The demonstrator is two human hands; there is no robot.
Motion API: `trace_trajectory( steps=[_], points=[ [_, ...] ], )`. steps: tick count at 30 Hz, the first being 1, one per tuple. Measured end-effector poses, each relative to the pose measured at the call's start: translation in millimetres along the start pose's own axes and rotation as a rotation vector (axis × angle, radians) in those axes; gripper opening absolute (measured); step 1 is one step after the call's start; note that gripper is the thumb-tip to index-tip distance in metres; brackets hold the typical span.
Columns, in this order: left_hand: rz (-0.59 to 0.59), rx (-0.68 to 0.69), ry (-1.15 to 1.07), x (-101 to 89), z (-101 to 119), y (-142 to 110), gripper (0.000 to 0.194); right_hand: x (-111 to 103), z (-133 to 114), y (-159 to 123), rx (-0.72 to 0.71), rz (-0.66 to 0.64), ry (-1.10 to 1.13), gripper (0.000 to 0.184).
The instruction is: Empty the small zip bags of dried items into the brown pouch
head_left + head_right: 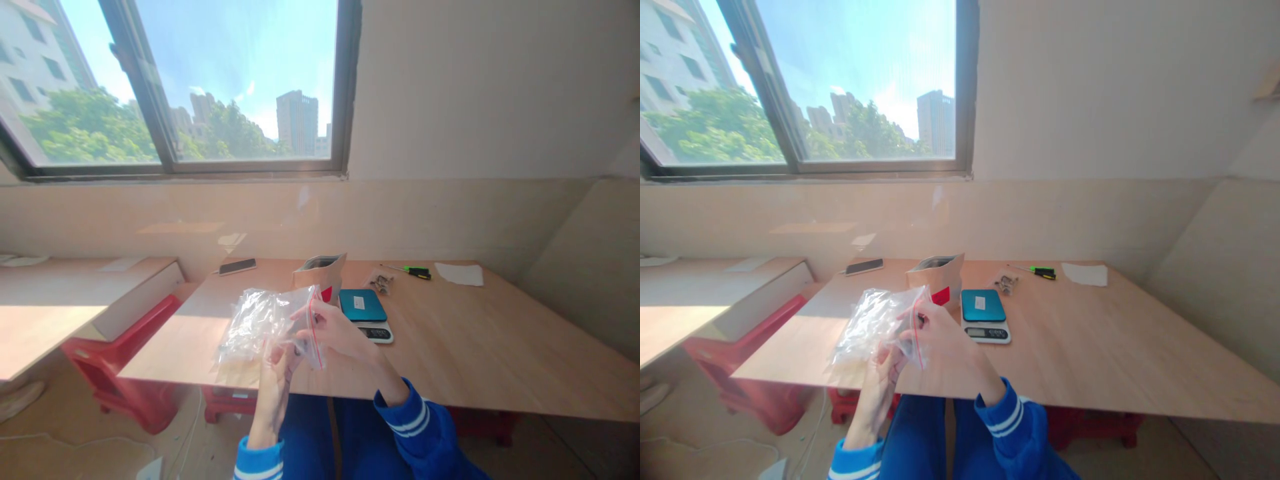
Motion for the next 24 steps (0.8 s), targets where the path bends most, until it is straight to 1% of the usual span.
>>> trace_trajectory(
  steps=[3, 5, 6, 9, 11, 14, 16, 18, 21, 24],
  points=[
    [0.028, 0.025, 0.018, -3.6, 3.3, -1.2, 0.037, -3.0, 0.6, 2.1, -0.03, 0.076, -0.117, 0.019],
    [0.047, 0.022, 0.037, -7.9, 4.2, -0.5, 0.035, -2.4, 0.5, 2.5, -0.051, 0.092, -0.131, 0.021],
    [0.059, 0.017, 0.048, -10.2, 4.2, 0.3, 0.036, 0.5, 1.1, 2.4, -0.055, 0.072, -0.105, 0.02],
    [0.103, 0.013, 0.076, -16.2, 3.9, 3.0, 0.04, 15.3, 3.9, 0.0, -0.051, -0.053, 0.011, 0.011],
    [0.115, 0.02, 0.09, -16.2, 4.0, 3.8, 0.042, 19.0, 8.0, -3.0, -0.019, -0.084, 0.023, 0.012],
    [0.136, 0.024, 0.089, -14.4, 4.5, 2.9, 0.044, 12.7, 15.6, -6.8, 0.045, -0.029, -0.021, 0.019],
    [0.18, 0.015, 0.068, -16.3, 4.7, 1.3, 0.045, 8.7, 18.1, -8.0, 0.055, 0.001, -0.003, 0.017],
    [0.193, -0.001, 0.047, -16.3, 4.8, 0.3, 0.046, 5.4, 20.6, -7.8, 0.052, 0.032, 0.073, 0.014],
    [0.148, -0.009, 0.032, -11.7, 6.2, -0.2, 0.047, -0.6, 27.4, -5.8, 0.044, 0.089, 0.215, 0.014],
    [0.14, 0.002, 0.017, -12.8, 9.4, -1.4, 0.048, -16.6, 33.1, -1.4, 0.02, 0.179, 0.289, 0.02]
  ],
)
Point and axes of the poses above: each hand's wrist, its own y-axis towards the middle knuckle, its own x-axis out of the palm, z = x × y, the point moved 9 cm from there along y, towards the middle knuckle, and after that the axes turned 9 degrees about -x, right-handed, at the moved point
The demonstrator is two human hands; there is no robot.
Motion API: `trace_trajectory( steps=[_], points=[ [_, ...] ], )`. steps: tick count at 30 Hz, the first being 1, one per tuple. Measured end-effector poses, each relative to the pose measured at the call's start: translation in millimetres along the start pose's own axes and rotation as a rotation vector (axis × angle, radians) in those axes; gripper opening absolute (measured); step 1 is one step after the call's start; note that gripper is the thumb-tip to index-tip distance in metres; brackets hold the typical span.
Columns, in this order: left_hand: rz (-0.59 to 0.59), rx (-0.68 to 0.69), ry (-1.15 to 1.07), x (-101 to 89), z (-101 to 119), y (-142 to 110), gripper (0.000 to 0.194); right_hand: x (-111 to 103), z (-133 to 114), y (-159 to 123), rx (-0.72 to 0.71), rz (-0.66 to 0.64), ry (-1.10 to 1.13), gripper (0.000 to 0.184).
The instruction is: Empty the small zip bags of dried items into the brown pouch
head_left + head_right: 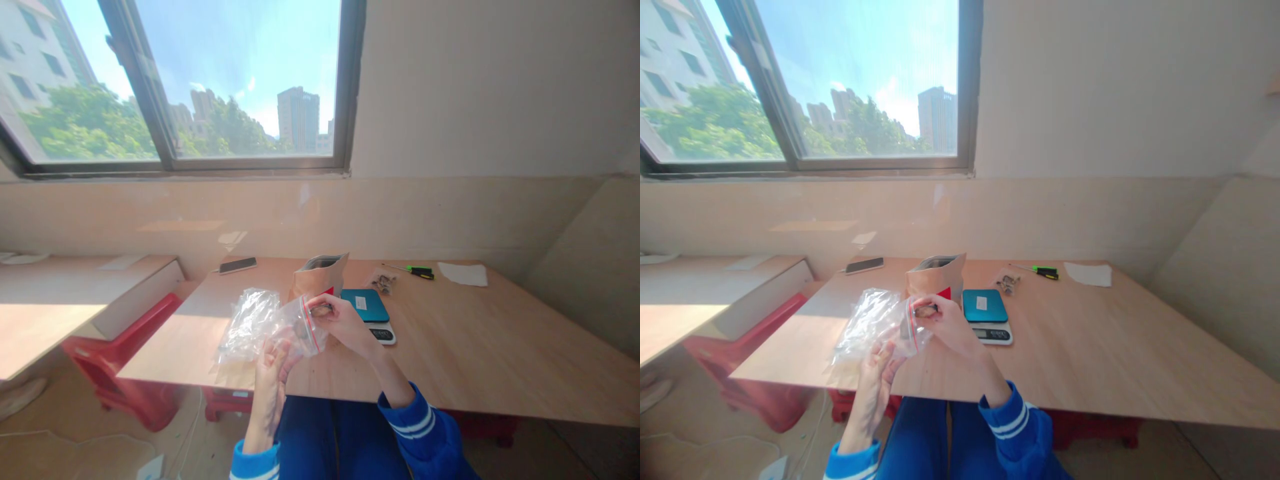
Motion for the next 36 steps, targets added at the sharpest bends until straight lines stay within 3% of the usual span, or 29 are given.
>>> trace_trajectory(
  steps=[4, 7, 9, 14, 19, 21, 25, 29, 32, 36],
  points=[
    [-0.005, -0.004, -0.006, -8.3, 5.0, 1.1, 0.043, -40.8, -20.5, 22.2, -0.136, 0.173, -0.074, 0.026],
    [0.024, 0.029, -0.03, -19.2, 13.1, 3.0, 0.045, -77.4, -46.7, 43.1, -0.314, 0.367, -0.262, 0.023],
    [0.033, 0.057, -0.042, -24.8, 18.5, 4.0, 0.045, -89.8, -54.7, 56.7, -0.388, 0.422, -0.426, 0.02],
    [0.039, 0.072, -0.034, -32.7, 22.6, 5.5, 0.042, -72.4, -26.2, 81.9, -0.373, 0.107, -0.614, 0.018],
    [0.046, 0.047, -0.055, -34.6, 20.0, 6.9, 0.042, -54.9, -19.9, 74.6, -0.431, -0.002, -0.757, 0.029],
    [0.058, 0.028, -0.07, -34.7, 18.8, 6.3, 0.042, -50.5, -23.8, 73.5, -0.456, 0.001, -0.824, 0.034],
    [0.086, 0.012, -0.066, -36.3, 19.5, 3.7, 0.043, -58.5, -24.3, 75.8, -0.405, 0.126, -0.955, 0.034],
    [0.068, 0.023, -0.045, -35.7, 22.3, 2.2, 0.049, -54.9, -29.7, 64.8, -0.395, 0.194, -0.964, 0.028],
    [0.007, -0.006, 0.0, -27.6, 20.4, 0.9, 0.051, -32.2, -41.6, 43.6, -0.413, 0.175, -0.801, 0.03],
    [-0.083, -0.022, 0.066, -12.8, 16.6, -4.0, 0.057, -1.0, -28.7, 20.1, -0.133, 0.115, -0.491, 0.036]
  ],
)
Point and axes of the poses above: each hand's wrist, its own y-axis towards the middle knuckle, its own x-axis out of the palm, z = x × y, the point moved 9 cm from there along y, towards the middle knuckle, and after that the axes turned 9 degrees about -x, right-handed, at the moved point
